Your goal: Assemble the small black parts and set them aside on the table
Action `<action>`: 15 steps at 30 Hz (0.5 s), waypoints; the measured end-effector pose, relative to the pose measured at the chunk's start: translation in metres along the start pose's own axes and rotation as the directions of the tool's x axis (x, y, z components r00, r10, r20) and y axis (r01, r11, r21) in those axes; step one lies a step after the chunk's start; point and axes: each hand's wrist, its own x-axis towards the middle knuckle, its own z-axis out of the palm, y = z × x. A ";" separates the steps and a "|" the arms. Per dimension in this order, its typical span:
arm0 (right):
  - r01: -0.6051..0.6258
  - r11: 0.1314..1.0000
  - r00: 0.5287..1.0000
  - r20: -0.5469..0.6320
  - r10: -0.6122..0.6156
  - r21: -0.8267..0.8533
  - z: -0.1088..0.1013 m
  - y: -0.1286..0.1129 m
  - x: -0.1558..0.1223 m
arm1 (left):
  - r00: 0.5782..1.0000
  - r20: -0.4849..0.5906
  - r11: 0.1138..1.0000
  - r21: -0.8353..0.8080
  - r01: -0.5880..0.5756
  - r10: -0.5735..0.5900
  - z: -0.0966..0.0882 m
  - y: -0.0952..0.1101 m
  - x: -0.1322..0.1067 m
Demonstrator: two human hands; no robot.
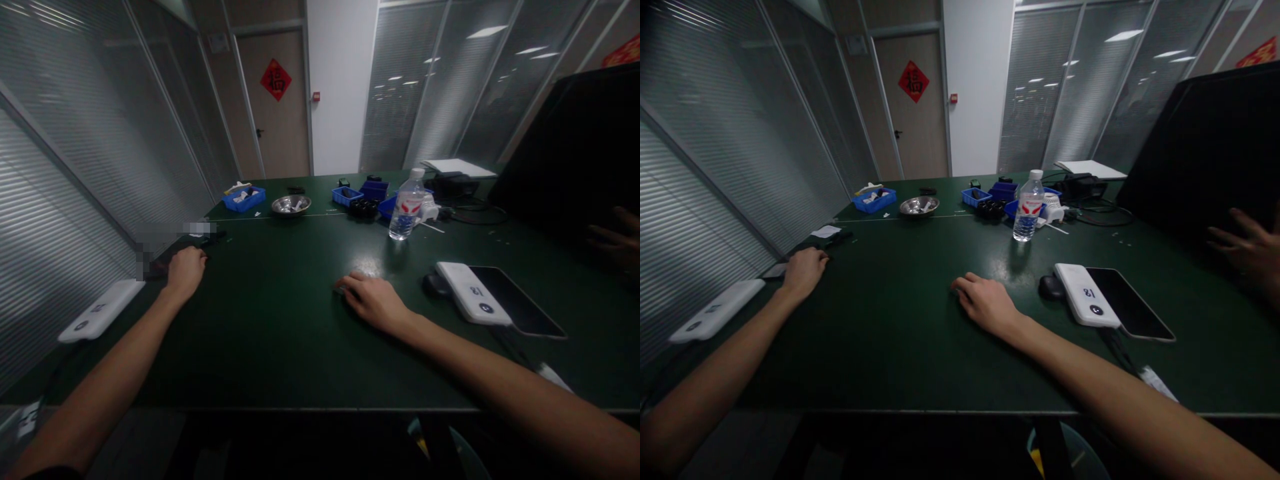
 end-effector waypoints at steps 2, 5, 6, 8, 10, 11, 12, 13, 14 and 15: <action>-0.005 1.000 1.000 0.007 0.005 -0.008 0.000 0.000 0.000 | 1.000 0.019 1.000 0.008 0.008 -0.008 -0.002 0.003 0.001; -0.017 1.000 1.000 0.012 0.017 -0.026 0.002 0.000 0.001 | 0.999 0.033 0.999 0.041 0.000 -0.001 -0.004 0.005 0.002; -0.020 0.999 1.000 0.011 0.020 -0.031 0.002 0.000 0.001 | 1.000 0.030 0.999 0.052 -0.003 0.002 -0.005 0.005 0.003; -0.017 0.999 1.000 0.005 0.017 -0.030 0.002 0.000 0.001 | 1.000 0.025 0.998 0.059 -0.006 0.004 -0.005 0.005 0.004; -0.010 1.000 1.000 -0.006 0.010 -0.018 0.002 0.000 0.000 | 1.000 0.025 0.998 0.057 -0.009 0.008 -0.005 0.003 0.004; -0.007 1.000 1.000 -0.009 0.007 -0.012 0.002 0.000 0.000 | 1.000 0.025 0.998 0.056 -0.013 0.012 -0.004 0.003 0.004; -0.005 1.000 1.000 -0.009 0.005 -0.005 0.002 0.000 0.000 | 1.000 0.021 0.998 0.053 -0.022 0.021 -0.003 0.002 0.004; -0.005 1.000 1.000 -0.008 0.005 -0.001 0.002 0.000 0.000 | 0.999 0.015 0.998 0.050 -0.036 0.035 -0.002 0.001 0.004; -0.005 1.000 1.000 -0.007 0.005 0.001 0.002 0.000 0.000 | 0.999 0.006 0.998 0.047 -0.052 0.052 0.000 0.000 0.003; -0.003 1.000 1.000 -0.003 0.003 0.002 0.002 0.000 0.000 | 0.998 0.002 0.997 0.046 -0.069 0.069 0.001 -0.001 0.003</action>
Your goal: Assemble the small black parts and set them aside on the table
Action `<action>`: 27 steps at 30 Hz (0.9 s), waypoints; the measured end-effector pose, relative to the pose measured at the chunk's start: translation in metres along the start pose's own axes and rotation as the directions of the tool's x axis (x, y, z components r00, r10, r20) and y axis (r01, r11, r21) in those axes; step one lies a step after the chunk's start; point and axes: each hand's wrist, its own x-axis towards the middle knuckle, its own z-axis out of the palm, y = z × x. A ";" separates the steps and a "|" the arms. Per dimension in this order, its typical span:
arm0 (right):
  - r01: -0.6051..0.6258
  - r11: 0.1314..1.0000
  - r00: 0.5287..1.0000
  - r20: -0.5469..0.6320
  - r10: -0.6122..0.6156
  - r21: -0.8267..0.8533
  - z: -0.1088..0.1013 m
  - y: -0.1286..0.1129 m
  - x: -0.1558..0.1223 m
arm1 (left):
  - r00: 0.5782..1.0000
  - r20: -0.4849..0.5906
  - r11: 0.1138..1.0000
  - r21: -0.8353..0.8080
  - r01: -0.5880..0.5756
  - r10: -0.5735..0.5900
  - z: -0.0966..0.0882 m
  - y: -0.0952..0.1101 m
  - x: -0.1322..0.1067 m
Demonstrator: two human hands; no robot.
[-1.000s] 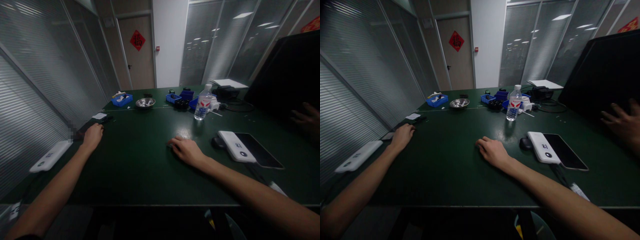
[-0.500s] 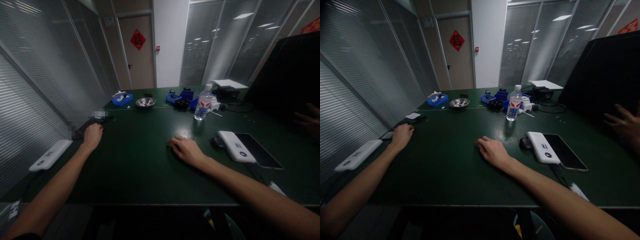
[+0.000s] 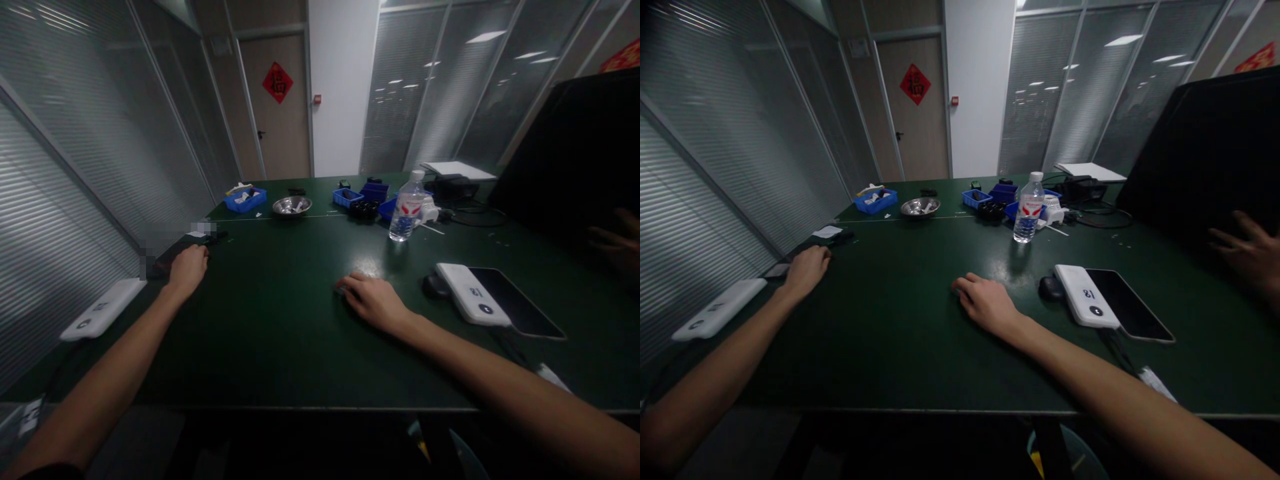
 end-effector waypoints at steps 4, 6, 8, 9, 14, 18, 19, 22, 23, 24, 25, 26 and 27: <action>0.001 1.000 1.000 -0.002 -0.001 -0.010 0.000 0.001 0.000 | 1.000 0.021 1.000 -0.006 -0.011 0.011 0.004 -0.002 -0.001; 0.002 1.000 1.000 -0.003 -0.002 -0.009 0.000 0.002 0.000 | 0.999 0.033 0.999 -0.032 0.007 -0.006 0.005 -0.004 0.000; 0.005 1.000 1.000 0.000 -0.005 -0.004 0.000 0.002 0.000 | 0.999 0.032 0.998 -0.065 0.015 -0.013 0.005 -0.006 -0.001; 0.007 1.000 1.000 -0.001 -0.007 -0.001 0.000 0.002 0.000 | 1.000 0.028 0.997 -0.076 0.015 -0.013 0.005 -0.006 -0.001; 0.007 1.000 1.000 -0.003 -0.007 0.002 0.000 0.001 0.000 | 1.000 0.021 0.998 -0.067 0.009 -0.007 0.003 -0.007 -0.001; -0.003 1.000 1.000 0.008 0.003 -0.007 -0.001 0.000 0.000 | 0.999 0.040 0.999 -0.037 -0.009 0.010 0.000 -0.004 -0.001; -0.004 1.000 1.000 0.012 0.004 -0.008 -0.001 0.000 0.000 | 0.999 0.042 1.000 -0.026 -0.011 0.012 0.000 -0.003 -0.001; -0.010 1.000 1.000 0.015 0.010 -0.013 0.000 0.001 0.001 | 0.999 0.037 1.000 0.014 0.004 -0.005 -0.003 0.000 -0.002; -0.009 1.000 1.000 0.015 0.009 -0.014 0.000 0.001 0.001 | 0.999 0.035 1.000 0.022 0.015 -0.016 -0.003 0.000 -0.002; -0.007 1.000 1.000 0.013 0.007 -0.013 0.000 0.001 0.001 | 0.999 0.033 0.999 0.026 0.026 -0.027 -0.003 0.001 -0.002; -0.005 1.000 1.000 0.010 0.005 -0.012 0.000 0.001 0.001 | 0.999 0.032 0.999 0.024 0.035 -0.036 -0.003 0.001 -0.003; -0.004 1.000 1.000 0.007 0.004 -0.011 0.001 0.002 0.000 | 0.999 0.028 0.999 0.019 0.043 -0.043 -0.003 0.001 -0.003; -0.002 1.000 1.000 0.007 0.002 -0.010 0.001 0.002 0.000 | 0.999 0.021 0.999 0.013 0.046 -0.047 -0.002 0.001 -0.004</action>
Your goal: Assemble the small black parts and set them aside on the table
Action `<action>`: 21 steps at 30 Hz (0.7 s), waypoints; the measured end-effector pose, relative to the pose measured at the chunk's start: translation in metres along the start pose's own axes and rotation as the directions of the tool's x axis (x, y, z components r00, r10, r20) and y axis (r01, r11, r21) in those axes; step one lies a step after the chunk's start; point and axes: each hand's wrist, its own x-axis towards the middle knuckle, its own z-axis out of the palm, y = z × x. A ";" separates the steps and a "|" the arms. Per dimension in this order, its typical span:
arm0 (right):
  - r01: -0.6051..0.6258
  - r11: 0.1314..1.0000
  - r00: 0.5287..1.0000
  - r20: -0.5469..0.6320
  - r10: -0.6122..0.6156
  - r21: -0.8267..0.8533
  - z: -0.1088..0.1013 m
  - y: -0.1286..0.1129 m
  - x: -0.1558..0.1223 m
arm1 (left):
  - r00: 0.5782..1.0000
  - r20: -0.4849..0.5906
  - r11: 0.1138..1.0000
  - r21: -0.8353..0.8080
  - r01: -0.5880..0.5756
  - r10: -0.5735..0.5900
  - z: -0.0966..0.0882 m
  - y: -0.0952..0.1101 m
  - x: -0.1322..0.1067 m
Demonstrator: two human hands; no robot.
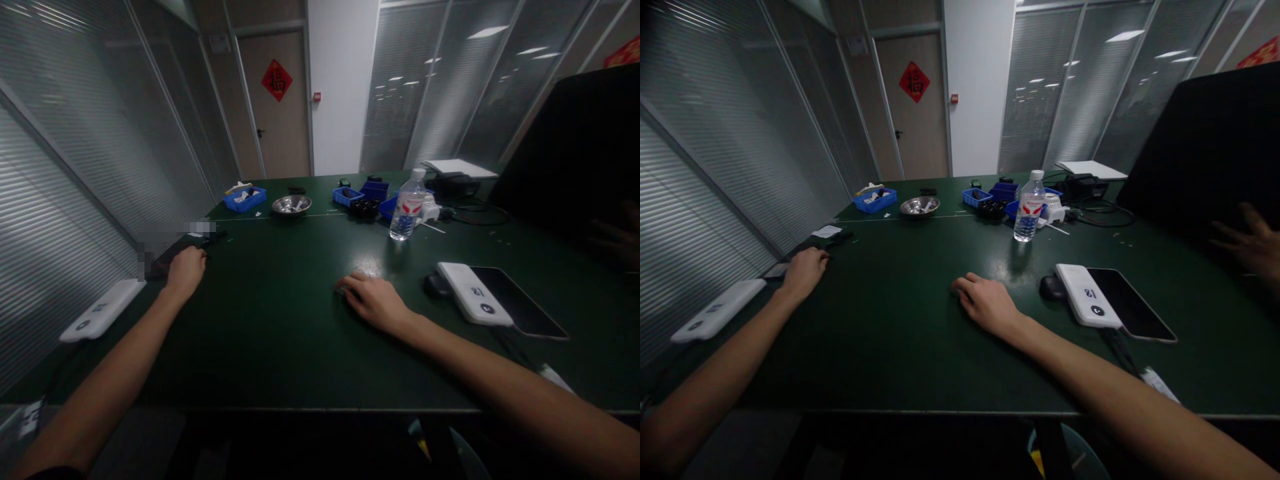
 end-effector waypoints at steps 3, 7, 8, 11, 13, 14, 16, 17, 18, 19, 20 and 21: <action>-0.004 1.000 1.000 -0.003 0.004 -0.004 0.001 0.001 0.000 | 1.000 -0.026 1.000 0.007 -0.004 0.004 0.002 -0.002 0.000; 0.004 1.000 1.000 -0.014 -0.004 -0.011 0.001 0.001 0.000 | 1.000 -0.026 1.000 0.017 -0.008 0.009 0.002 -0.003 0.000; 0.008 1.000 1.000 -0.016 -0.008 -0.009 0.001 0.001 0.000 | 0.999 -0.031 1.000 0.015 -0.008 0.009 0.002 -0.003 0.000; 0.015 1.000 1.000 -0.020 -0.015 0.003 -0.001 -0.001 -0.001 | 0.999 -0.047 1.000 0.025 -0.018 0.019 0.000 -0.002 0.000; 0.015 1.000 1.000 -0.013 -0.015 0.006 -0.002 -0.002 -0.001 | 0.998 -0.049 0.999 0.038 -0.029 0.030 -0.002 0.000 0.000; 0.014 1.000 1.000 -0.012 -0.014 0.005 -0.002 -0.003 -0.001 | 0.998 -0.046 0.999 0.043 -0.029 0.031 -0.002 0.002 0.000; 0.012 1.000 1.000 -0.012 -0.012 -0.002 -0.001 -0.002 -0.001 | 0.999 -0.034 0.998 0.050 -0.022 0.024 -0.005 0.005 0.001; 0.014 1.000 1.000 -0.015 -0.014 -0.005 -0.001 -0.002 -0.001 | 0.999 -0.027 0.999 0.049 -0.017 0.018 -0.006 0.006 0.001; 0.015 1.000 1.000 -0.016 -0.015 -0.006 0.000 -0.002 0.000 | 1.000 -0.018 0.999 0.041 -0.011 0.012 -0.007 0.008 0.001; 0.015 1.000 1.000 -0.016 -0.015 -0.008 0.000 -0.001 0.000 | 1.000 -0.009 1.000 0.026 -0.004 0.004 -0.009 0.008 0.001; 0.015 1.000 1.000 -0.015 -0.015 -0.009 0.000 -0.001 0.000 | 1.000 -0.002 1.000 0.008 0.006 -0.006 -0.010 0.009 0.000; 0.015 1.000 1.000 -0.013 -0.015 -0.011 0.001 0.000 0.000 | 1.000 0.001 1.000 -0.013 0.019 -0.019 -0.010 0.008 0.000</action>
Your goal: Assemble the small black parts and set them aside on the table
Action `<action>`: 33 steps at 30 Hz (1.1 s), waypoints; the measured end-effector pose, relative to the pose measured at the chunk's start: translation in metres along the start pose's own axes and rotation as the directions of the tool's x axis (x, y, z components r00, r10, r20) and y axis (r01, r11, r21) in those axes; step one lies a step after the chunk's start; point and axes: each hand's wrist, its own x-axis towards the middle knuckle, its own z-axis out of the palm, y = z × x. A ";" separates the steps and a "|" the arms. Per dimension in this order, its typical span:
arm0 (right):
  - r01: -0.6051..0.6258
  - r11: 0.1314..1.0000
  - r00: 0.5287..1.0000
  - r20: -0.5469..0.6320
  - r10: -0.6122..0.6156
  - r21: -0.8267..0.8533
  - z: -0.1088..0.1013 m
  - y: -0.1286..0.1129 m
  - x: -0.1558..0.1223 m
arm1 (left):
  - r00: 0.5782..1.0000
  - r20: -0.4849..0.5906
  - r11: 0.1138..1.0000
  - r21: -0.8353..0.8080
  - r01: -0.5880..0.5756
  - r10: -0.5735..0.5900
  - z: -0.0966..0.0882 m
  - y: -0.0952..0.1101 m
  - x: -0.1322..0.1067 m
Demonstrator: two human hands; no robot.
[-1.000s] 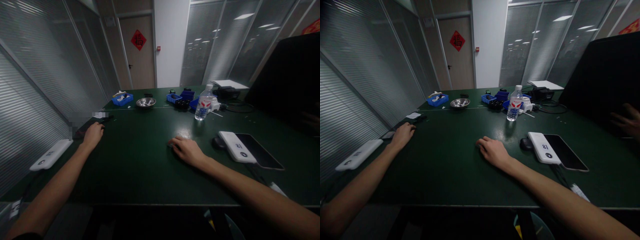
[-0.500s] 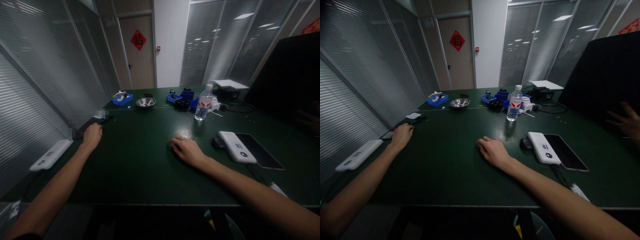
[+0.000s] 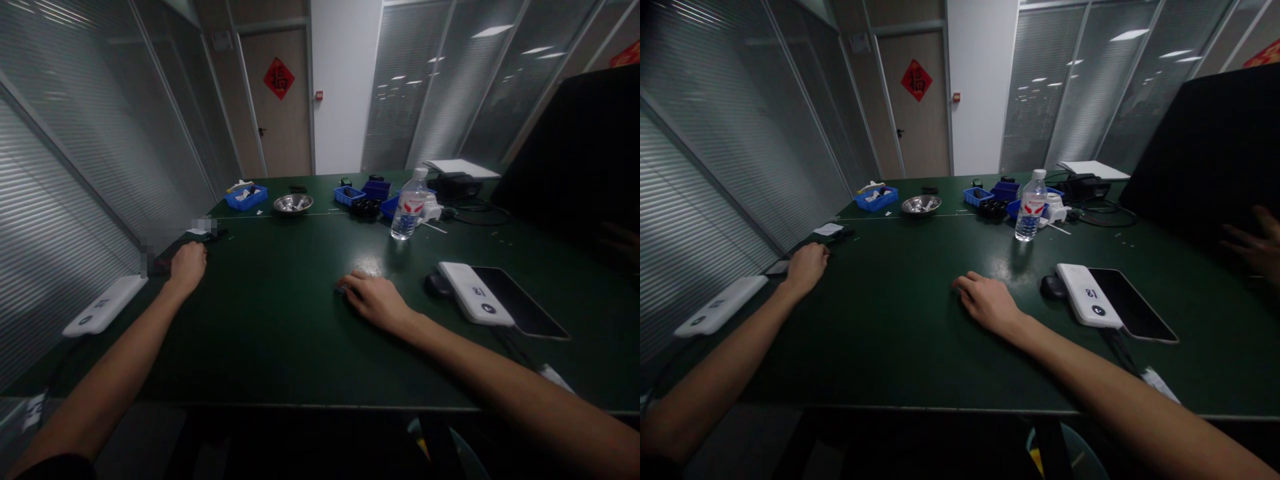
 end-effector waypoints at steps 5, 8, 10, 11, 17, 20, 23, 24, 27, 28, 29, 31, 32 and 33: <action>-0.001 1.000 1.000 -0.001 0.001 -0.004 0.001 0.001 0.000 | 0.998 -0.017 0.985 -0.165 0.057 -0.061 0.004 -0.010 -0.001; 0.003 1.000 1.000 -0.012 -0.003 0.010 0.001 0.001 0.000 | 1.000 0.014 0.940 -0.342 0.009 -0.005 0.001 -0.003 -0.002; 0.012 1.000 1.000 -0.021 -0.011 0.018 0.002 0.001 0.000 | 0.996 0.032 0.877 -0.478 -0.059 0.085 -0.009 0.018 -0.007; 0.018 1.000 1.000 -0.025 -0.018 0.021 0.002 0.001 0.000 | 0.990 0.036 0.831 -0.548 -0.093 0.134 -0.017 0.034 -0.012; 0.087 0.995 0.996 -0.031 -0.085 0.054 0.004 -0.001 0.000 | 0.837 -0.037 0.461 -0.821 -0.337 0.546 -0.069 0.156 -0.067; 0.110 0.991 0.993 -0.044 -0.107 0.077 0.005 -0.003 0.000 | 0.744 -0.049 0.332 -0.874 -0.355 0.667 -0.075 0.199 -0.091; 0.117 0.987 0.992 -0.057 -0.111 0.110 0.004 -0.006 -0.001 | 0.745 -0.020 0.324 -0.892 -0.314 0.667 -0.067 0.216 -0.101; 0.119 0.985 0.992 -0.062 -0.112 0.123 0.004 -0.007 -0.001 | 0.754 -0.015 0.326 -0.896 -0.302 0.657 -0.063 0.217 -0.102; 0.140 0.977 0.989 -0.067 -0.131 0.160 0.002 -0.010 -0.002 | 0.763 -0.031 0.318 -0.898 -0.306 0.646 -0.056 0.214 -0.102; 0.152 0.974 0.988 -0.064 -0.143 0.168 0.001 -0.011 -0.003 | 0.764 -0.038 0.320 -0.894 -0.314 0.644 -0.055 0.213 -0.101; 0.163 0.971 0.986 -0.060 -0.155 0.174 0.001 -0.012 -0.003 | 0.765 -0.039 0.329 -0.888 -0.322 0.643 -0.055 0.212 -0.101; 0.182 0.967 0.983 -0.052 -0.176 0.177 0.001 -0.013 -0.003 | 0.769 -0.029 0.361 -0.871 -0.332 0.638 -0.058 0.211 -0.101; 0.188 0.967 0.982 -0.049 -0.182 0.174 0.001 -0.013 -0.003 | 0.772 -0.024 0.377 -0.863 -0.337 0.635 -0.060 0.211 -0.101; 0.192 0.966 0.981 -0.047 -0.187 0.171 0.001 -0.014 -0.003 | 0.774 -0.023 0.385 -0.857 -0.341 0.633 -0.062 0.212 -0.102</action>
